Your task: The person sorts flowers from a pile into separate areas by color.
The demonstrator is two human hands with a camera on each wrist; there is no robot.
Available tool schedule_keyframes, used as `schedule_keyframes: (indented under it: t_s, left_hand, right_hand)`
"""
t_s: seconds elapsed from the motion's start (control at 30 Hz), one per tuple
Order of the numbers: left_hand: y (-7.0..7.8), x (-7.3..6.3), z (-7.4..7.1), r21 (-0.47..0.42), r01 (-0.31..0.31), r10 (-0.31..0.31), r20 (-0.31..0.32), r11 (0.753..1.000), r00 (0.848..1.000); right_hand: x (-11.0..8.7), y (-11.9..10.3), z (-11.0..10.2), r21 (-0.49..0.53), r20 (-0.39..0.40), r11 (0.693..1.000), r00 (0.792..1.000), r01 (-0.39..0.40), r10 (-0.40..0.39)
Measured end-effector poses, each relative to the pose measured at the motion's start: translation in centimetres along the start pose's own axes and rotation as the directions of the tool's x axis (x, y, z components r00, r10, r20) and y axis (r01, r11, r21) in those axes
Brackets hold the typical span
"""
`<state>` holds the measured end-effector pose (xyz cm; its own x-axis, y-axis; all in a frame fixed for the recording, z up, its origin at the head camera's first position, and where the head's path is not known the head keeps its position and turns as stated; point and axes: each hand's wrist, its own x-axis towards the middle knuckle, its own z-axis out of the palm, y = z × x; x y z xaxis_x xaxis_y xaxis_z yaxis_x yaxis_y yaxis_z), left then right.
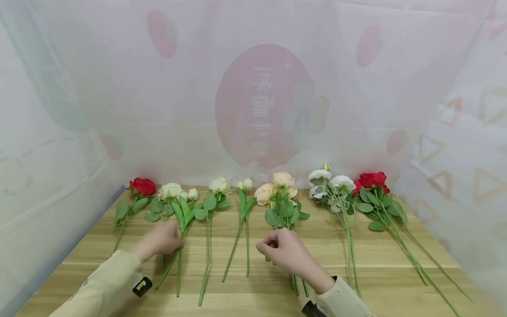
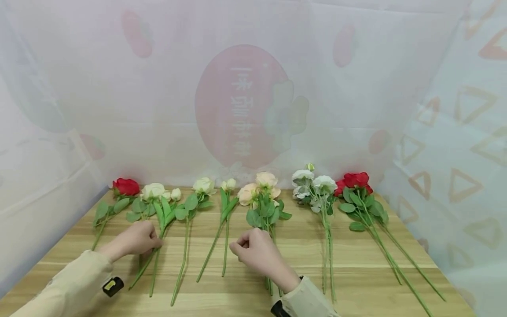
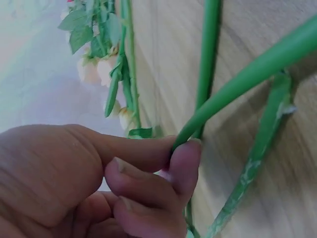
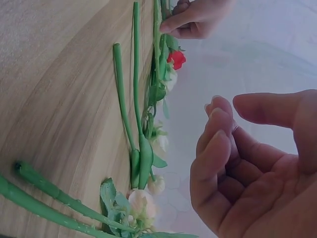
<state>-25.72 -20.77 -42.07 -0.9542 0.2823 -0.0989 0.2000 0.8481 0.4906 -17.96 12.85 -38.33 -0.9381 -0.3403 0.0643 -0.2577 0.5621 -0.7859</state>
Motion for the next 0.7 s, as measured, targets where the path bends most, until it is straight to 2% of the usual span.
schedule_keyframes:
  t_s: [0.23, 0.43, 0.57, 0.7]
  left_hand:
    - [-0.1, -0.7, -1.2, -0.030, -0.028, 0.026, -0.072, 0.999, 0.997]
    - [0.3, -1.2, -1.9, -0.049, -0.081, 0.072, -0.167, 0.995, 0.983]
    - [1.3, -1.5, -1.5, -0.168, -0.082, 0.050, -0.183, 0.982, 0.982]
    - [3.4, -1.7, -0.5, -0.284, -0.105, 0.048, -0.201, 0.953, 0.978]
  right_hand:
    - [0.1, 0.3, -0.1, 0.056, 0.027, 0.998, 0.999, -0.025, 0.023]
    - [0.1, -0.1, 0.0, 0.173, 0.093, 0.983, 0.995, -0.056, 0.040]
    - [-0.1, -0.5, 0.1, 0.265, 0.151, 0.961, 0.988, -0.081, 0.042]
    - [-0.2, -0.7, 0.1, 0.314, 0.168, 0.945, 0.985, -0.090, 0.038]
